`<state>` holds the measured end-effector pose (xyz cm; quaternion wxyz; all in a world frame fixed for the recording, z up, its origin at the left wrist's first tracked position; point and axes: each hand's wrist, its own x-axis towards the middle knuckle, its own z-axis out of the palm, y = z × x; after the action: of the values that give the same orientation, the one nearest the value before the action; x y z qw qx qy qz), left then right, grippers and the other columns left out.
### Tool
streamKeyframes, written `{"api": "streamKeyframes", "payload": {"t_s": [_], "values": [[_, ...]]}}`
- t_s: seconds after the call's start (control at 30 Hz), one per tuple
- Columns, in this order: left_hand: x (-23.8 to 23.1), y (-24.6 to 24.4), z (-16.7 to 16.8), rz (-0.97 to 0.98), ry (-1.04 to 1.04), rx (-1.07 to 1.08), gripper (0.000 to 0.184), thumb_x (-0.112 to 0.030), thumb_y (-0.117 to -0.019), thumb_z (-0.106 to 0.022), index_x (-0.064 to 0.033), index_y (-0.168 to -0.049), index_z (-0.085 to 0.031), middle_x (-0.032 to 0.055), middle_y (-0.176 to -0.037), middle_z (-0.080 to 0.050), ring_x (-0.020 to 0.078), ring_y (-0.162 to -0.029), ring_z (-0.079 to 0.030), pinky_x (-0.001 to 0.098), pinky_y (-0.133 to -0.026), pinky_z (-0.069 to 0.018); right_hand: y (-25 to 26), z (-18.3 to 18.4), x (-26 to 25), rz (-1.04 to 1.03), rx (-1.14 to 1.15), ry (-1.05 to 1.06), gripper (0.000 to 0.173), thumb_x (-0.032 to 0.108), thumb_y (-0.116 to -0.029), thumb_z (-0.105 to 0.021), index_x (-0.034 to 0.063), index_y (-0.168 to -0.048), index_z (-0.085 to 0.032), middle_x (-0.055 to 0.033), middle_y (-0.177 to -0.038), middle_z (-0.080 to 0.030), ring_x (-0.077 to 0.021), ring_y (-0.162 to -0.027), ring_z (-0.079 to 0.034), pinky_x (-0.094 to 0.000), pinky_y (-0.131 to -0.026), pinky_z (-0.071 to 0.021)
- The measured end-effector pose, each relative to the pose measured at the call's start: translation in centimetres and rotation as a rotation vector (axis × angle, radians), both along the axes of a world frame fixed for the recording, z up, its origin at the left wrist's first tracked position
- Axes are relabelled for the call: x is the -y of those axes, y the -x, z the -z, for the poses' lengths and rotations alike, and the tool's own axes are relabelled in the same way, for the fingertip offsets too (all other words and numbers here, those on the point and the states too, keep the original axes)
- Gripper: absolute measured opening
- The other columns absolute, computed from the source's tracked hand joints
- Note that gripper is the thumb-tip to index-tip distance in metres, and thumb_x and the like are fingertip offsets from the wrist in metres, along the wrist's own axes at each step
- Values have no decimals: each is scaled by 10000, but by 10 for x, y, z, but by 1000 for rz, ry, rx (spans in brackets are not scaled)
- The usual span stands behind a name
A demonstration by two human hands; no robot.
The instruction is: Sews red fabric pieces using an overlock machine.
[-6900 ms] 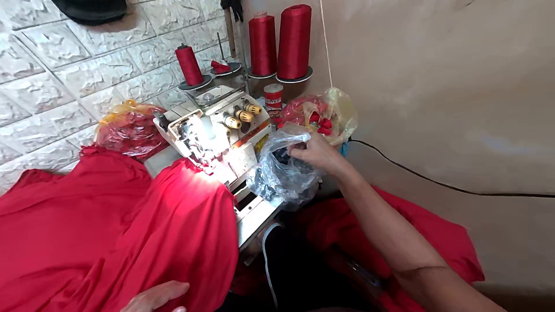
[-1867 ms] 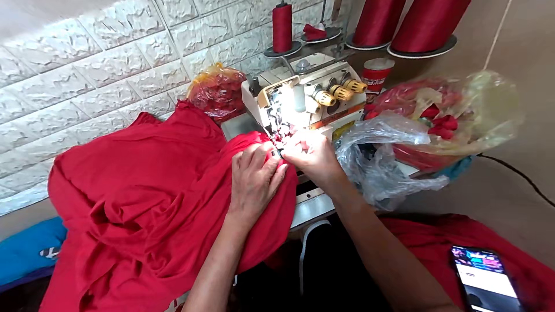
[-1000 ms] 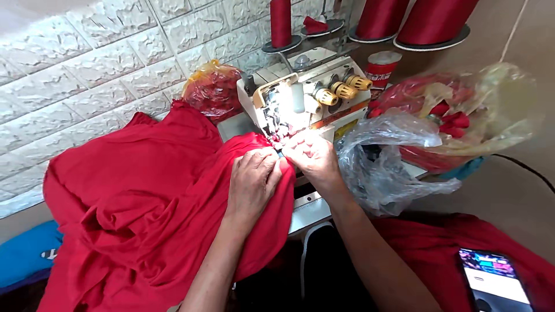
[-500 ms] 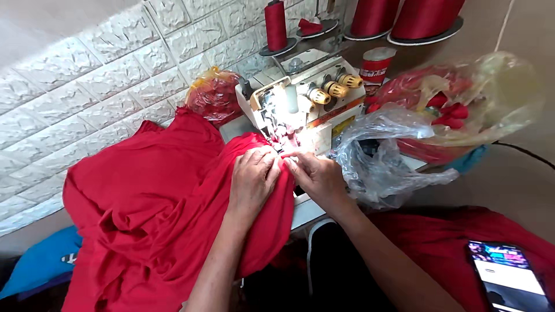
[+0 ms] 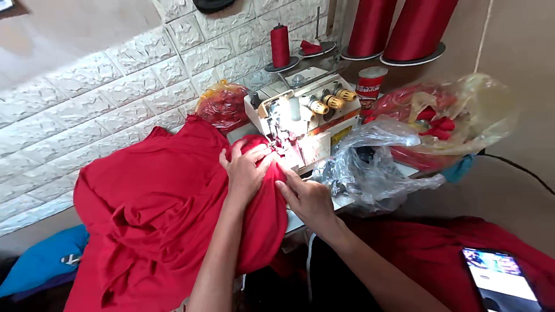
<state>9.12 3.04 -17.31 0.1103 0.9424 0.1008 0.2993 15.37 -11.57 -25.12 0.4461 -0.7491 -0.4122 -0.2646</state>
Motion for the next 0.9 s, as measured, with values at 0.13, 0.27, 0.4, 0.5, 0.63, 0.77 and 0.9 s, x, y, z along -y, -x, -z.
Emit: {"api": "streamKeyframes", "payload": {"t_s": [0.13, 0.27, 0.4, 0.5, 0.63, 0.77, 0.9], "values": [[-21, -10, 2, 39, 289, -29, 285, -356, -1008, -629, -186, -1177, -783, -29, -1415, -640, 363, -1518, -297, 745, -1145, -159, 13, -27, -4, 38, -24, 246, 573, 459, -1028, -527, 58, -1426, -618, -102, -578, -615, -313, -518, -619, -462, -497, -470], [-7, -5, 0, -175, 180, 42, 374, -352, -992, -673, -82, -1245, -722, 150, -1456, -571, 440, -1316, -486, 630, -1017, -413, 8, -39, -3, -12, -87, 344, 593, 492, -1046, -501, 124, -1509, -542, -129, -652, -659, -355, -626, -664, -512, -580, -500], [45, 31, -37, -422, 144, -299, 311, -284, -1028, -603, 18, -1084, -657, 247, -974, -685, 430, -937, -689, 613, -777, -538, 8, -27, 2, -115, -82, 153, 526, 506, -1074, -402, 213, -1451, -622, -103, -717, -697, -307, -615, -660, -496, -574, -506], [75, 48, -43, -19, 169, -505, 299, -252, -1043, -536, -27, -1024, -731, 161, -935, -717, 332, -944, -700, 562, -837, -539, 1, -12, 13, -311, -204, -18, 559, 480, -1102, -300, 172, -1239, -747, -81, -912, -760, -238, -828, -718, -487, -759, -556], [83, 17, -3, 297, 189, -535, 330, -218, -993, -626, 10, -1232, -632, 183, -1075, -704, 337, -1063, -662, 584, -959, -450, -18, -20, 33, 36, -135, 95, 689, 426, -1101, -234, 21, -767, -681, -145, -568, -563, -346, -577, -623, -533, -532, -448], [86, 1, 6, 169, 223, -687, 343, -260, -990, -658, 18, -1191, -659, 211, -1104, -693, 375, -1105, -651, 600, -940, -477, -29, -29, 32, 224, -166, 305, 657, 529, -1093, -313, 22, -879, -672, -207, -659, -613, -438, -681, -661, -600, -581, -450], [44, 27, 1, 486, 482, -367, 239, -201, -1006, -636, 14, -1067, -722, 125, -979, -717, 191, -923, -679, 426, -869, -551, -27, -25, 43, 93, -197, 97, 503, 475, -1081, -426, 44, -1088, -684, -164, -699, -641, -377, -634, -642, -588, -578, -464]]}}
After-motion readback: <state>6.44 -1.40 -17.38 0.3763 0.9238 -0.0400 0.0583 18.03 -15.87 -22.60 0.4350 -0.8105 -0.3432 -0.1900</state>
